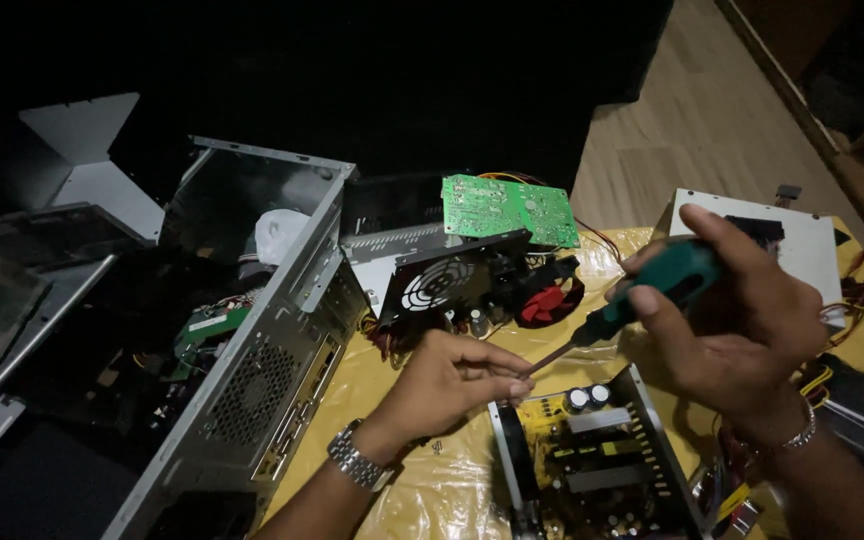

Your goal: Disassembling a computer power supply unit to access and manipulate internal components using a screwdriver.

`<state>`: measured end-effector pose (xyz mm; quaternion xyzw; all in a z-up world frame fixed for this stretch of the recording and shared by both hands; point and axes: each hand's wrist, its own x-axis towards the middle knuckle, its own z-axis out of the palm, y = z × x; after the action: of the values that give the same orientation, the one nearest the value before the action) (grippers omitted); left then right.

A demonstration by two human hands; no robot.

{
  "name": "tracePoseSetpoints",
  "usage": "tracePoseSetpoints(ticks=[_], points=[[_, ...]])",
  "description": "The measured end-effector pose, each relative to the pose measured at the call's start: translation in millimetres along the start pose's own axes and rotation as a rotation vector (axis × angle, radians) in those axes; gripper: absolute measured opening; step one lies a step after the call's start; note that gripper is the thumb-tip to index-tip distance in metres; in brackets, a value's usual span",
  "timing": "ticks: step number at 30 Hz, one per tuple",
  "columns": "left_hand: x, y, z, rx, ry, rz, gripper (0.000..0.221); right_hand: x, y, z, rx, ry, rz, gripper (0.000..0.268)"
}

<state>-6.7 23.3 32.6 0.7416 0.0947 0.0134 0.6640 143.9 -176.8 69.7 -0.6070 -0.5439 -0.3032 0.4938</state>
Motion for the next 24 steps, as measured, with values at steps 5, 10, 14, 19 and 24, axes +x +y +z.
tracePoseSetpoints(ticks=[5,10,14,19,24], points=[[-1,2,-10,0.02,-0.022,0.004,0.022,6,-11,-4,0.03,0.05,0.215,0.047],[2,-10,-15,0.354,0.116,0.057,0.017,-7,15,-8,0.011,0.069,0.078,0.045],[3,-20,-15,0.593,0.1,0.166,0.015,-21,32,-7,-0.022,-0.024,-0.141,0.039],[-1,-17,-14,0.868,0.053,0.172,0.018,-10,10,-14,-0.109,-0.151,-0.187,0.032],[-4,-10,-12,1.114,-0.045,0.077,0.021,-9,11,-15,-0.178,-0.136,-0.287,0.036]])
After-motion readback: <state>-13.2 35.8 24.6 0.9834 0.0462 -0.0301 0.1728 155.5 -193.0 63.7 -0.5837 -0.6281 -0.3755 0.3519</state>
